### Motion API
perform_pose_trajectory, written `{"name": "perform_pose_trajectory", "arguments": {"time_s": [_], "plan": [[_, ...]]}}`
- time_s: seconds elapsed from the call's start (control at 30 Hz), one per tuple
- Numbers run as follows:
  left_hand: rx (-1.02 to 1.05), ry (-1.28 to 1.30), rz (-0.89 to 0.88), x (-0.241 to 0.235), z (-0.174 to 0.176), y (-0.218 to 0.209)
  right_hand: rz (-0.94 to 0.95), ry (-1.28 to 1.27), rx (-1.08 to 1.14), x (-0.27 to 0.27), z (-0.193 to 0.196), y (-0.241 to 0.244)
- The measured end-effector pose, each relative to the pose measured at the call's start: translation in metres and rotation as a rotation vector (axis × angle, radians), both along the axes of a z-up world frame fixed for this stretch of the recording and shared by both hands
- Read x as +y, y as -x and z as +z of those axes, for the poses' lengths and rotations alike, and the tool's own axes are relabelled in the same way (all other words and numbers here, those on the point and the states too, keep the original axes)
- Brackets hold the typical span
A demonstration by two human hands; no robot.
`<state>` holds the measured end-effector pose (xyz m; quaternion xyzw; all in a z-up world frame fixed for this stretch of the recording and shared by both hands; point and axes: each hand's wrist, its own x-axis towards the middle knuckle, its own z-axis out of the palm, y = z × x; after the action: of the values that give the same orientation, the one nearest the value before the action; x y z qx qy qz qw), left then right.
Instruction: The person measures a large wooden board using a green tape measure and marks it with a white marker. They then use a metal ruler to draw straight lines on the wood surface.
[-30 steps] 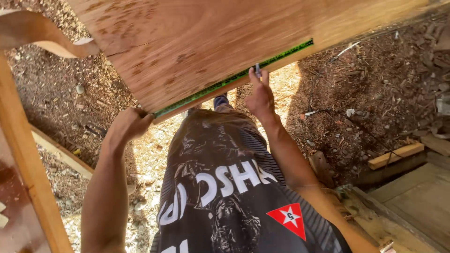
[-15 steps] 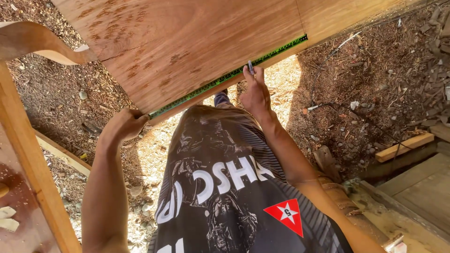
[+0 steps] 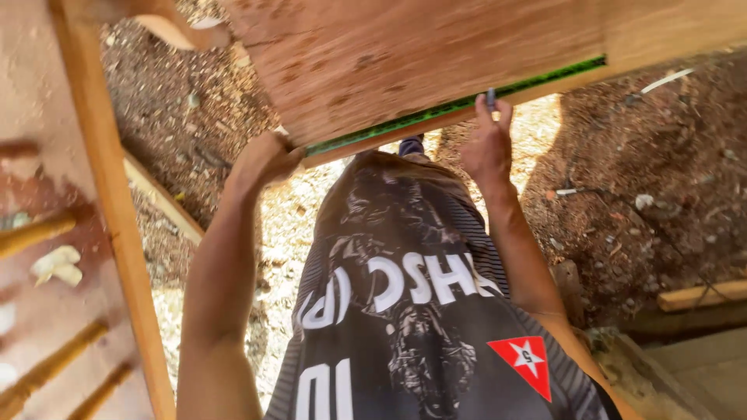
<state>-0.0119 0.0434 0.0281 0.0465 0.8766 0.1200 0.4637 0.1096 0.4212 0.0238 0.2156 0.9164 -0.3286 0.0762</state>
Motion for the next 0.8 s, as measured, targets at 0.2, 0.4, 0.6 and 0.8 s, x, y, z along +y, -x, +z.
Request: {"name": "perform_pose_trajectory", "arguments": {"time_s": [0.2, 0.4, 0.6, 0.8], "plan": [[0.035, -0.040, 0.097, -0.015, -0.048, -0.008, 0.054, 0.029, 0.201, -0.004, 0.020, -0.006], [0.062, -0.061, 0.088, -0.008, -0.043, -0.007, -0.386, 0.335, 0.693, 0.033, -0.026, -0.008], [0.099, 0.013, 0.101, -0.015, -0.086, -0.011, -0.388, 1.065, 0.507, -0.009, 0.016, 0.026], [0.083, -0.038, 0.090, -0.013, -0.121, -0.004, -0.144, 1.171, 0.429, -0.066, -0.011, 0.025]]}}
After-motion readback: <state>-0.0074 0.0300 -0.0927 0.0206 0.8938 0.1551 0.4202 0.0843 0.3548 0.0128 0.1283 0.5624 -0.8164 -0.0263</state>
